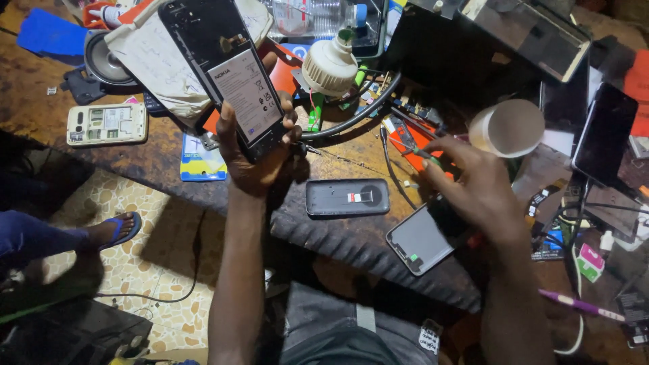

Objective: Disassembling a smartphone using a screwdriver and testing the touchscreen functionality at a repair station.

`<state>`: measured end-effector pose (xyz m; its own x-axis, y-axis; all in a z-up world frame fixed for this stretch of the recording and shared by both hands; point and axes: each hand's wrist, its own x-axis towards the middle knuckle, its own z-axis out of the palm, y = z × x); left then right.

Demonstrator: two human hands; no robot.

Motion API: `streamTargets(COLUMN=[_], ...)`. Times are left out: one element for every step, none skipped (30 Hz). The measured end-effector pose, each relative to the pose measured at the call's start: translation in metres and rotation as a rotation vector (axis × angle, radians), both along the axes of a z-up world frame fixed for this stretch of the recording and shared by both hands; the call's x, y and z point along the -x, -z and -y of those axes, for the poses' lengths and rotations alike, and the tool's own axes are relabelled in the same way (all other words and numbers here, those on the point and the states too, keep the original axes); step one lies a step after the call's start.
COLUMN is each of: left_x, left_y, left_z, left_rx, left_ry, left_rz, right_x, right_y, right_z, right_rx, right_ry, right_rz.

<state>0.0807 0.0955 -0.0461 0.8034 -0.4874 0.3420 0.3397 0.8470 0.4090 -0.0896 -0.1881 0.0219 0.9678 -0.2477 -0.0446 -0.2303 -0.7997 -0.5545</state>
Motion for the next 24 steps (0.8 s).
streamTargets(left_x=[0.001,0.002,0.003,-0.002,-0.007,-0.014,-0.009,-0.004,0.001,-0.001,-0.003,-0.005,-0.004,-0.003,-0.002,-0.002,-0.003,-0.004,-0.004,-0.004,-0.004,-0.002,-0.001,0.000], left_y=[0.000,0.000,0.000,0.012,0.024,0.034,0.028,0.021,0.015,0.024,0.034,0.043,0.037,0.031,0.025,0.025,0.026,0.026,0.025,0.023,0.022,0.023,0.025,0.026], left_z=[0.000,0.000,0.000,0.004,0.008,0.009,0.012,0.013,0.013,0.014,0.016,0.019,0.018,0.019,0.021,0.021,0.021,0.022,0.023,0.024,0.024,0.025,0.025,0.025], left_rx=[0.001,-0.033,-0.067,-0.067,-0.071,-0.078,-0.082,-0.060,-0.038,-0.041,0.009,0.064,0.064,0.052,0.039,0.042,0.049,0.054,0.057,0.046,0.035,0.038,0.024,0.010], left_ry=[0.000,-0.001,-0.002,-0.003,-0.034,-0.071,-0.078,-0.027,0.025,0.009,0.080,0.154,0.142,0.180,0.217,0.218,0.249,0.286,0.291,0.289,0.286,0.288,0.278,0.265], left_rz=[0.001,0.010,0.019,0.023,0.005,-0.009,-0.001,-0.006,-0.012,-0.002,-0.079,-0.157,-0.148,-0.097,-0.045,-0.042,-0.028,-0.015,-0.012,0.009,0.029,0.032,0.021,0.012], right_x=[0.001,0.001,0.001,0.002,0.003,0.000,0.002,0.001,-0.001,-0.002,-0.003,-0.004,-0.008,-0.010,-0.012,-0.013,-0.013,-0.013,-0.019,-0.024,-0.030,-0.031,-0.032,-0.034], right_y=[0.005,0.010,0.015,0.021,0.026,0.032,0.033,0.034,0.034,0.036,0.038,0.038,0.044,0.048,0.053,0.052,0.052,0.052,0.064,0.077,0.089,0.087,0.086,0.084], right_z=[0.003,0.006,0.008,0.014,0.019,0.023,0.022,0.020,0.017,0.012,0.006,0.001,-0.003,-0.005,-0.007,-0.014,-0.020,-0.027,-0.022,-0.017,-0.012,-0.015,-0.019,-0.022], right_rx=[0.001,0.039,0.077,0.077,0.071,0.060,0.056,0.077,0.099,0.095,0.083,0.075,0.074,0.077,0.081,0.085,0.078,0.072,0.075,0.107,0.140,0.143,0.147,0.151], right_ry=[0.000,-0.024,-0.049,-0.049,-0.091,-0.139,-0.144,-0.140,-0.136,-0.151,-0.143,-0.132,-0.143,-0.174,-0.205,-0.206,-0.205,-0.199,-0.195,-0.222,-0.250,-0.248,-0.255,-0.263], right_rz=[0.001,0.037,0.074,0.078,0.144,0.214,0.222,0.190,0.159,0.170,0.189,0.207,0.216,0.243,0.270,0.272,0.303,0.332,0.334,0.371,0.408,0.409,0.410,0.413])
